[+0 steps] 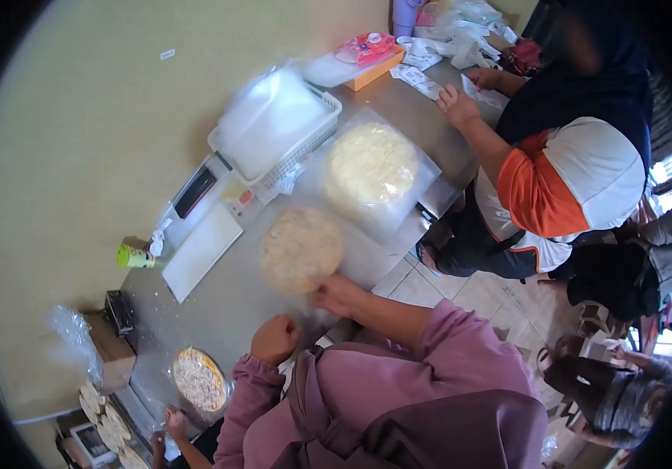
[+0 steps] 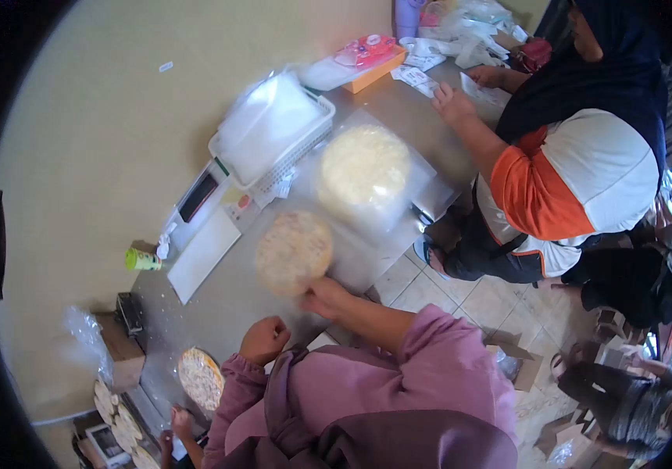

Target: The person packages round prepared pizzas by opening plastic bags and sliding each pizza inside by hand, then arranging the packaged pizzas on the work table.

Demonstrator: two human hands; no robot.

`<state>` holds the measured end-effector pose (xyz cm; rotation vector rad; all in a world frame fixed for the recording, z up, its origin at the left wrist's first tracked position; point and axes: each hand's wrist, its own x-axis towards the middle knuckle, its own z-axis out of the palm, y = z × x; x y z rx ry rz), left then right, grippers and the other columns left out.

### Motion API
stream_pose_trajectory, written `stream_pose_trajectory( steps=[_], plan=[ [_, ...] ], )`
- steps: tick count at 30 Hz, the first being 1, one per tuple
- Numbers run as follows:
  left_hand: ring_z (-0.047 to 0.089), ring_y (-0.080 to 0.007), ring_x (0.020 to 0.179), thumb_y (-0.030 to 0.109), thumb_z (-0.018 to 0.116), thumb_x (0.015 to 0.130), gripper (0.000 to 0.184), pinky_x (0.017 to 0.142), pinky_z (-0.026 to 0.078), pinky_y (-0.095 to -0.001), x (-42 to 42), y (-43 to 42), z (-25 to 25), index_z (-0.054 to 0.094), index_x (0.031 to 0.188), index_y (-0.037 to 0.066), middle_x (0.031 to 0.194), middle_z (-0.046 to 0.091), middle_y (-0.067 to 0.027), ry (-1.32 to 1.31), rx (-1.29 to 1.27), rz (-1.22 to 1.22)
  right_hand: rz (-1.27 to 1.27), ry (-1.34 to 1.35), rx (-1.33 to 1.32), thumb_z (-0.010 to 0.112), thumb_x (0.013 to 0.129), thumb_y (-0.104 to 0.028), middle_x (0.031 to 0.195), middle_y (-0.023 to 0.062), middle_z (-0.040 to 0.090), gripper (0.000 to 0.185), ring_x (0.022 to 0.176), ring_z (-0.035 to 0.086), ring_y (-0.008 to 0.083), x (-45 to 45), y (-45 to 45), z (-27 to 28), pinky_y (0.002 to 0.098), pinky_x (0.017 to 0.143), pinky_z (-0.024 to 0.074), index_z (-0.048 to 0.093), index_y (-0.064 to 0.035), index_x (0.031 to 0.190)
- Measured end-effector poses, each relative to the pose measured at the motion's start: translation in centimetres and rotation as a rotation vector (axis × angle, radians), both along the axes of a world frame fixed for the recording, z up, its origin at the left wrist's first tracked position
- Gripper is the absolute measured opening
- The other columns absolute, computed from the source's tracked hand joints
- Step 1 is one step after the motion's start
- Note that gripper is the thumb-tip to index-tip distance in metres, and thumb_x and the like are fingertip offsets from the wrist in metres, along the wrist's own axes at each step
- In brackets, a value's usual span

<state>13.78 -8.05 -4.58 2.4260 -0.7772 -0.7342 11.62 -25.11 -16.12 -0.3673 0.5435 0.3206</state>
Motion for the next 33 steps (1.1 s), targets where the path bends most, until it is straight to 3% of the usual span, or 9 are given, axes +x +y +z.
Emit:
stream_pose_trajectory(
  steps=[3,8,10,11,13,18,20,24,33],
  plan=[
    [0.057,-0.0318,0.072,0.017,0.054,0.074,0.017,0.062,0.044,-0.0386,0.4,3.2,-1.3,0.057,0.083,0.003,0.076,0.059,-0.0155,0.105,0.202,-0.016,0.669,0.144,-0.444,0.051,0.084,-0.021,0.085,0.0112,0.062,0.021,0.072,0.059,0.0191,-4.5,-1.9,-5.1,0.0308,0.06,0.0475,0.058,-0.0032,0.093],
    [0.061,-0.0265,0.072,0.014,0.054,0.075,0.014,0.064,0.046,-0.0339,-1.7,8.8,-3.1,0.059,0.08,0.002,0.077,0.061,-0.0149,0.283,-0.027,0.378,0.996,-0.234,-0.887,0.056,0.082,-0.027,0.079,0.0076,0.062,0.023,0.062,0.057,0.0148,-0.9,-7.1,8.3,0.0265,0.057,0.0464,0.062,-0.0064,0.091],
    [0.061,-0.0261,0.07,0.015,0.054,0.075,0.014,0.063,0.047,-0.0333,-2.8,9.9,-3.1,0.059,0.079,0.002,0.074,0.061,-0.0145,0.242,0.007,0.412,0.707,-0.508,-1.149,0.055,0.08,-0.026,0.067,0.007,0.06,0.023,0.055,0.056,0.0166,4.0,-8.4,8.7,0.0296,0.05,0.0459,0.063,-0.0049,0.086],
    [0.061,-0.0256,0.068,0.015,0.054,0.076,0.015,0.062,0.047,-0.0327,-3.2,10.2,-3.0,0.06,0.079,0.002,0.072,0.061,-0.0141,0.209,0.046,0.436,0.501,-0.698,-1.525,0.055,0.079,-0.025,0.07,0.0111,0.061,0.022,0.062,0.059,0.0197,7.3,-8.8,7.8,0.0323,0.056,0.0466,0.062,-0.0041,0.083],
    [0.061,-0.0252,0.068,0.016,0.054,0.076,0.016,0.062,0.047,-0.0323,-3.7,10.4,-2.1,0.061,0.081,0.002,0.071,0.062,-0.0142,0.253,0.061,0.466,0.339,-0.742,-1.619,0.056,0.078,-0.023,0.08,0.0144,0.063,0.022,0.074,0.06,0.0292,13.4,-9.9,12.0,0.0367,0.069,0.0462,0.063,-0.0067,0.09],
    [0.063,-0.0219,0.07,0.019,0.055,0.078,0.023,0.062,0.048,-0.0311,-5.1,10.3,-1.2,0.062,0.093,0.002,0.077,0.064,-0.0165,0.289,0.115,0.608,0.04,-0.597,-1.927,0.054,0.079,-0.023,0.107,0.0146,0.057,0.025,0.098,0.054,0.031,27.4,-10.2,9.1,0.0372,0.084,0.0426,0.061,-0.0092,0.097],
    [0.063,-0.021,0.07,0.018,0.055,0.079,0.024,0.063,0.048,-0.0306,-5.1,10.3,-0.5,0.061,0.095,0.001,0.077,0.065,-0.016,0.367,0.055,0.663,0.355,-0.226,-2.222,0.052,0.079,-0.023,0.116,0.013,0.053,0.027,0.106,0.051,0.0291,29.6,-9.8,7.4,0.0401,0.088,0.0393,0.061,-0.011,0.101],
    [0.062,-0.0183,0.072,0.017,0.055,0.08,0.023,0.064,0.048,-0.0286,-5.8,10.9,-0.4,0.059,0.097,0.001,0.08,0.065,-0.0147,0.414,0.002,0.748,0.645,-0.09,-2.241,0.051,0.08,-0.023,0.114,0.0122,0.055,0.028,0.108,0.05,0.0264,31.3,-8.5,6.5,0.0426,0.089,0.0375,0.061,-0.012,0.103],
    [0.06,-0.0122,0.077,0.013,0.055,0.083,0.023,0.066,0.047,-0.0241,-6.4,11.4,-0.4,0.056,0.101,-0.001,0.086,0.064,-0.0117,0.467,-0.173,0.853,0.274,-0.102,-2.112,0.045,0.083,-0.021,0.099,0.0111,0.059,0.023,0.095,0.055,0.0282,31.7,-9.0,6.3,0.0431,0.081,0.0421,0.063,-0.0074,0.088]
  ],
)
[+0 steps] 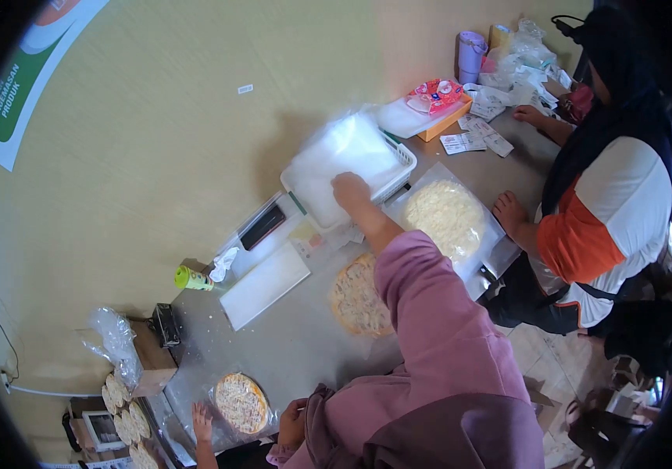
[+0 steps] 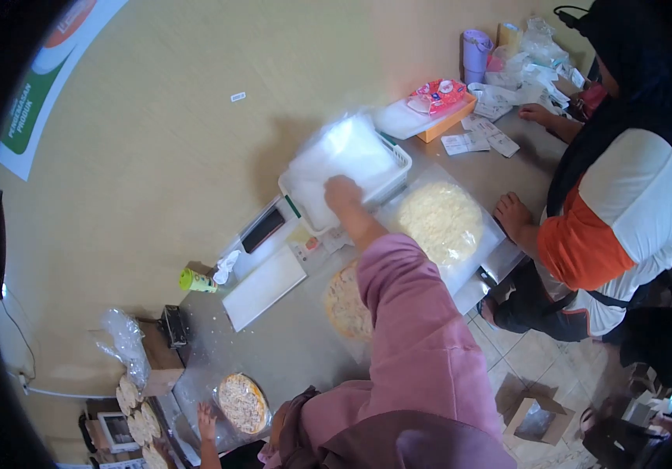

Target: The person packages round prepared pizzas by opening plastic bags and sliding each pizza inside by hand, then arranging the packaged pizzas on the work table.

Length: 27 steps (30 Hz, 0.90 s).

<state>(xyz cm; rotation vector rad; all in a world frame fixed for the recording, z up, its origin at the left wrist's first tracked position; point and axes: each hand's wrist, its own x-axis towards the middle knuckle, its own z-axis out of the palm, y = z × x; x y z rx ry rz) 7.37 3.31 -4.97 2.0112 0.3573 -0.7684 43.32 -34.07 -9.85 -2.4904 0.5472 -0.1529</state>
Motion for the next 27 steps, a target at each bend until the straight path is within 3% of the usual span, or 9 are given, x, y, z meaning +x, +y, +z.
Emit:
stream_pose_trajectory(
  steps=[4,5,8,10,12,14,19,25,27],
  plan=[
    [0.058,-0.0168,0.087,0.012,0.052,0.084,0.025,0.073,0.047,-0.0274,1.4,0.1,0.0,0.052,0.107,0.002,0.096,0.059,-0.0091,0.054,-0.336,0.208,0.264,-0.38,0.302,0.05,0.077,-0.017,0.091,0.0139,0.06,0.018,0.086,0.057,0.0303,-5.4,3.4,6.0,0.0425,0.076,0.0443,0.064,-0.0099,0.085],
    [0.057,-0.0193,0.09,0.011,0.052,0.084,0.028,0.075,0.048,-0.03,2.2,-0.4,0.5,0.049,0.11,0.003,0.101,0.057,-0.0092,0.015,-0.418,0.238,0.313,-0.147,0.774,0.05,0.075,-0.016,0.084,0.0159,0.061,0.016,0.08,0.057,0.033,-9.0,4.9,9.6,0.0437,0.073,0.0441,0.063,-0.0079,0.08],
    [0.052,-0.0279,0.103,0.012,0.053,0.083,0.042,0.082,0.046,-0.0402,4.4,-1.8,0.9,0.04,0.122,0.007,0.116,0.048,-0.0119,-0.06,-0.616,0.235,0.92,-0.397,0.535,0.053,0.076,-0.015,0.079,0.0169,0.061,0.016,0.074,0.057,0.0333,-15.1,9.5,10.9,0.0405,0.069,0.0435,0.062,-0.0025,0.079],
    [0.038,-0.0317,0.118,0.035,0.059,0.08,0.053,0.093,0.037,-0.0508,5.7,-2.3,0.0,0.04,0.124,0.011,0.133,0.033,-0.0121,-0.115,-1.059,0.183,1.253,-0.322,0.82,0.057,0.077,-0.02,0.073,0.0128,0.062,0.02,0.069,0.06,0.0233,-19.6,10.2,13.5,0.0349,0.063,0.0449,0.063,-0.0007,0.082],
    [0.028,-0.033,0.124,0.05,0.053,0.079,0.064,0.097,0.03,-0.0542,7.1,-3.2,0.2,0.035,0.129,0.015,0.139,0.024,-0.0093,-0.021,-0.979,0.168,1.301,0.037,1.141,0.055,0.082,-0.022,0.076,0.0079,0.063,0.023,0.069,0.06,0.0209,-22.9,10.0,14.9,0.032,0.063,0.0463,0.063,-0.0004,0.085],
    [0.028,-0.0321,0.125,0.057,0.049,0.079,0.069,0.099,0.028,-0.054,7.3,-4.1,0.6,0.032,0.132,0.015,0.139,0.024,-0.0087,-0.209,-1.194,0.049,1.192,0.082,1.341,0.054,0.085,-0.024,0.077,0.0055,0.062,0.026,0.068,0.058,0.0182,-24.7,9.3,13.7,0.0302,0.061,0.0451,0.061,0.0002,0.087],
    [0.042,-0.0257,0.116,0.029,0.045,0.089,0.042,0.098,0.033,-0.0447,8.2,-6.0,1.3,0.04,0.125,0.007,0.126,0.045,-0.0091,-0.187,-1.357,0.212,0.687,0.308,1.766,0.053,0.086,-0.022,0.096,0.0081,0.059,0.028,0.077,0.059,0.0214,-28.1,4.5,9.9,0.037,0.067,0.0501,0.055,-0.0022,0.105],
    [0.056,-0.0155,0.073,0.018,0.049,0.089,0.021,0.065,0.045,-0.0287,10.9,-7.5,2.1,0.058,0.095,0.0,0.083,0.06,-0.0075,-0.424,-0.883,0.241,-0.005,0.039,1.854,0.053,0.081,-0.013,0.105,0.0083,0.054,0.043,0.091,0.055,0.0224,-31.1,-0.1,2.0,0.0365,0.074,0.0476,0.044,-0.0034,0.122],
    [0.056,-0.0132,0.068,0.014,0.055,0.086,0.017,0.061,0.045,-0.0266,11.4,-7.9,3.9,0.061,0.085,-0.002,0.075,0.06,-0.0059,-0.579,-0.547,0.17,-0.197,-0.202,1.42,0.053,0.083,-0.02,0.097,0.0042,0.053,0.041,0.085,0.051,0.0171,-30.7,-0.5,-0.1,0.0306,0.074,0.0433,0.045,-0.0097,0.122]
  ],
)
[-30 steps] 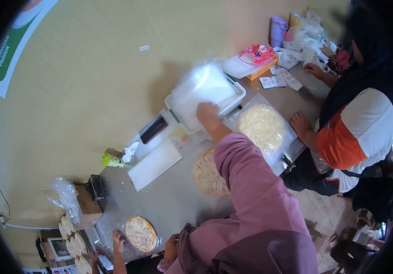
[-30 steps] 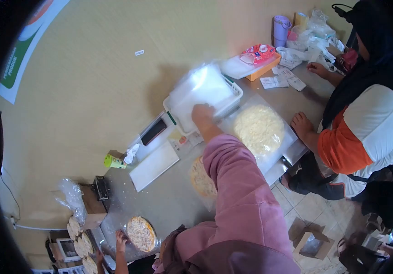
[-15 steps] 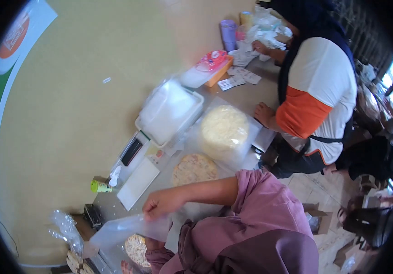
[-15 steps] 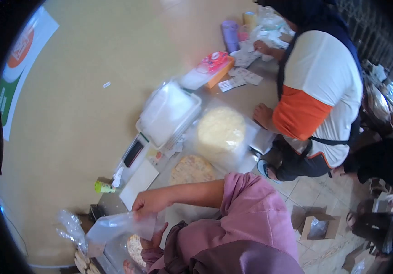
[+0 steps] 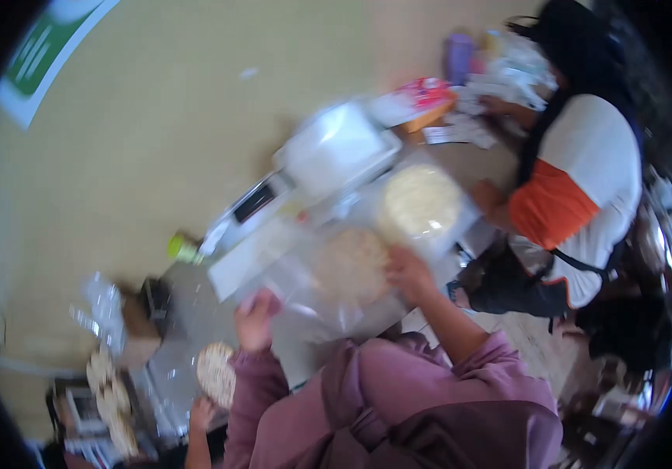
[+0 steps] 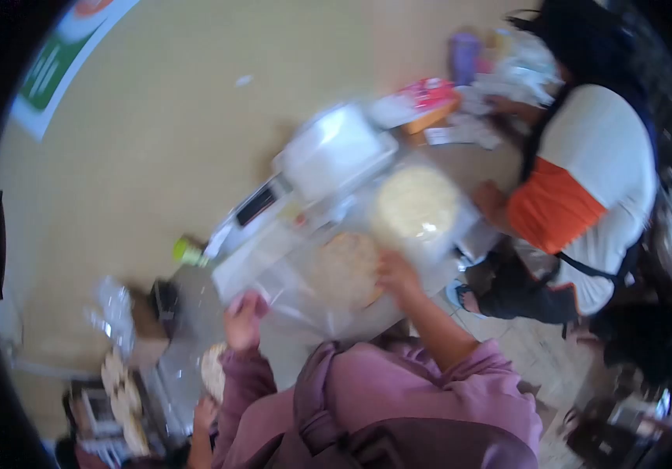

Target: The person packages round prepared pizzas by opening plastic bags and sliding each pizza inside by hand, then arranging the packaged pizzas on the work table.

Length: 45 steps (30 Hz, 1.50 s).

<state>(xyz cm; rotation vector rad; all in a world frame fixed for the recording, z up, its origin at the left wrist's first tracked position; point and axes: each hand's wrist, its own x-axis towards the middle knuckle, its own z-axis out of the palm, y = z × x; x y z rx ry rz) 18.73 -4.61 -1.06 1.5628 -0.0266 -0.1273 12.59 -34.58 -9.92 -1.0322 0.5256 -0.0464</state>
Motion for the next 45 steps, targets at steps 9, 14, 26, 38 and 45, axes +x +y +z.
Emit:
stream_pose_trajectory(
  steps=[9,14,26,38,45],
  plan=[
    [0.055,-0.0084,0.065,0.009,0.065,0.078,0.01,0.059,0.044,-0.023,-2.2,-0.9,3.1,0.061,0.08,0.0,0.07,0.061,-0.0022,-0.113,0.208,-0.03,0.278,-0.69,-0.969,0.057,0.08,-0.005,0.12,0.0125,0.049,0.026,0.121,0.04,0.0271,4.0,4.1,11.5,0.0383,0.099,0.0305,0.057,-0.004,0.105],
    [0.053,-0.0105,0.06,0.007,0.069,0.072,0.012,0.058,0.043,-0.0236,-4.3,-0.4,4.8,0.059,0.078,0.002,0.067,0.059,-0.0044,-0.219,0.447,-0.065,0.655,-0.983,-1.168,0.057,0.079,-0.01,0.125,0.0143,0.047,0.01,0.126,0.031,0.0317,6.2,7.7,15.8,0.0438,0.1,0.0286,0.064,-0.0059,0.085],
    [0.053,-0.0211,0.092,0.013,0.069,0.074,0.039,0.079,0.043,-0.0304,-13.4,4.6,4.5,0.051,0.105,-0.001,0.1,0.054,-0.0122,-0.199,0.295,0.238,1.484,-1.057,-1.028,0.051,0.064,-0.001,0.086,0.0144,0.059,0.026,0.08,0.056,0.0326,7.3,15.9,11.5,0.0382,0.071,0.046,0.062,-0.001,0.087],
    [0.056,-0.0329,0.092,0.023,0.057,0.077,0.018,0.078,0.046,-0.0378,-22.3,8.7,3.3,0.066,0.087,0.011,0.118,0.048,-0.0181,0.033,1.018,0.66,2.096,-1.318,-0.931,0.052,0.06,-0.002,0.086,0.015,0.059,0.029,0.081,0.056,0.0328,3.0,27.8,12.4,0.0364,0.075,0.046,0.064,-0.0024,0.087],
    [0.059,-0.0326,0.073,0.029,0.057,0.077,0.023,0.065,0.047,-0.0412,-28.0,13.0,5.0,0.067,0.078,0.009,0.085,0.061,-0.0165,0.563,0.934,0.464,2.239,-1.4,-0.902,0.055,0.061,-0.004,0.083,0.0138,0.06,0.026,0.078,0.057,0.0317,-1.7,32.8,11.8,0.0351,0.072,0.047,0.064,-0.0039,0.085]
  ],
)
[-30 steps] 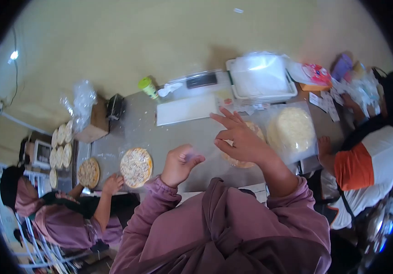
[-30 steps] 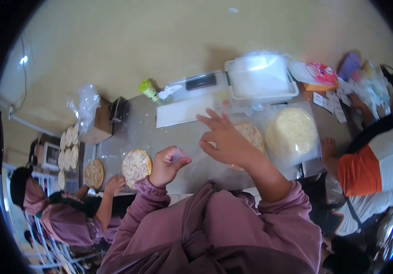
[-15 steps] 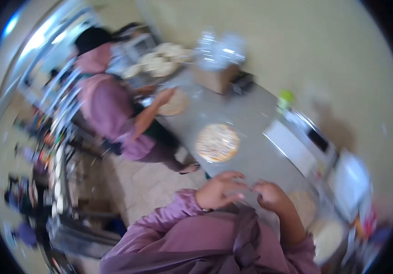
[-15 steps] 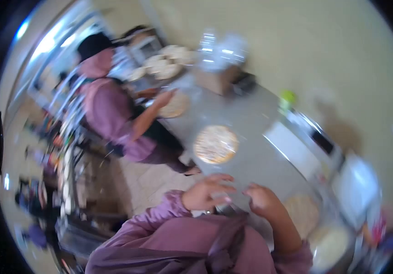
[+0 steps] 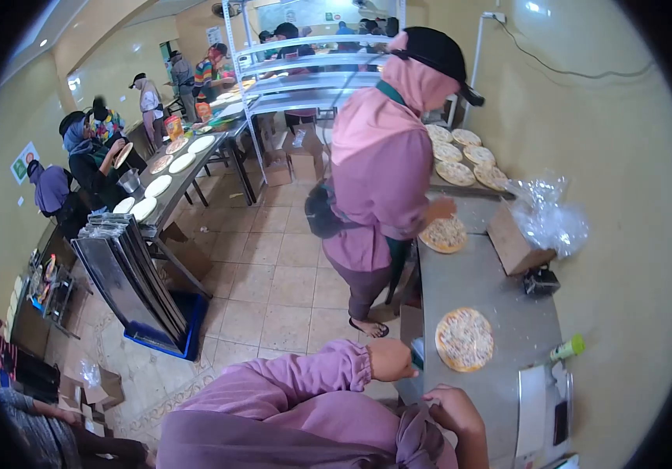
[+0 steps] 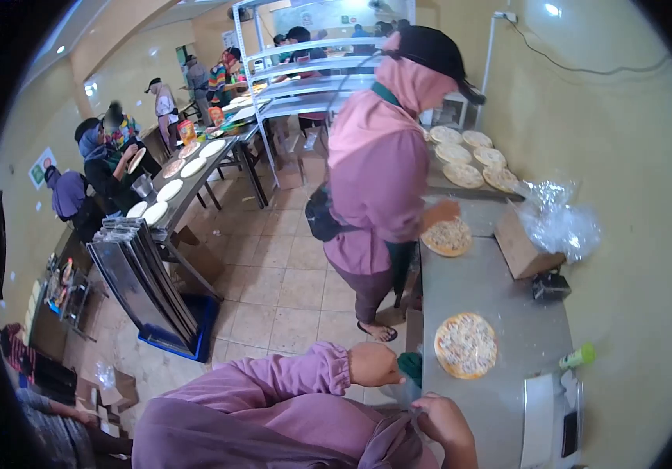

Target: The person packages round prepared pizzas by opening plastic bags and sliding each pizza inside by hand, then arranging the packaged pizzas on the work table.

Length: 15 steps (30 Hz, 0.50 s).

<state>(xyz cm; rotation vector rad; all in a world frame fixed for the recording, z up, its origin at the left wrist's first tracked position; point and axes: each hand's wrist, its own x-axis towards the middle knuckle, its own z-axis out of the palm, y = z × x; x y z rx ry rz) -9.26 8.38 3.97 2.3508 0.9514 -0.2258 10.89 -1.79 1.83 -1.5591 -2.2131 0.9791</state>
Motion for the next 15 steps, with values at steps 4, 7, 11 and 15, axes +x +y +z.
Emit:
stream_pose_trajectory(
  steps=[4,7,11,15],
  plan=[
    [0.058,-0.034,0.064,0.03,0.057,0.076,0.024,0.06,0.046,-0.0435,-4.1,3.2,-1.8,0.066,0.073,0.007,0.065,0.059,-0.0162,-0.129,0.102,0.03,0.112,0.045,0.057,0.057,0.062,-0.004,0.08,0.0134,0.059,0.022,0.075,0.057,0.0312,-3.4,3.4,-1.4,0.0344,0.069,0.047,0.064,-0.0045,0.083],
    [0.059,-0.0324,0.073,0.026,0.06,0.073,0.02,0.064,0.046,-0.0423,-7.3,5.3,-3.5,0.065,0.08,0.008,0.079,0.061,-0.0144,-0.179,0.096,-0.082,0.14,0.016,0.059,0.058,0.063,-0.004,0.078,0.0126,0.059,0.02,0.074,0.058,0.0307,-6.3,6.5,-2.0,0.0343,0.067,0.0466,0.064,-0.0058,0.081],
    [0.057,-0.0299,0.088,0.018,0.062,0.07,0.024,0.072,0.045,-0.039,-10.7,7.6,-5.7,0.062,0.093,0.01,0.101,0.056,-0.0097,-0.401,0.051,-0.19,0.154,-0.25,0.039,0.057,0.064,-0.007,0.079,0.0115,0.059,0.019,0.076,0.058,0.0308,-10.9,9.6,-0.4,0.0374,0.066,0.0459,0.065,-0.0087,0.08],
    [0.057,-0.029,0.09,0.016,0.062,0.07,0.027,0.075,0.046,-0.0374,-13.4,9.0,-5.6,0.062,0.097,0.011,0.1,0.057,-0.0092,-0.293,0.192,-0.224,0.141,-0.302,-0.017,0.062,0.062,-0.013,0.084,0.0092,0.059,0.019,0.077,0.058,0.0298,-14.1,12.1,0.3,0.0377,0.067,0.0461,0.065,-0.0096,0.081]
  ],
)
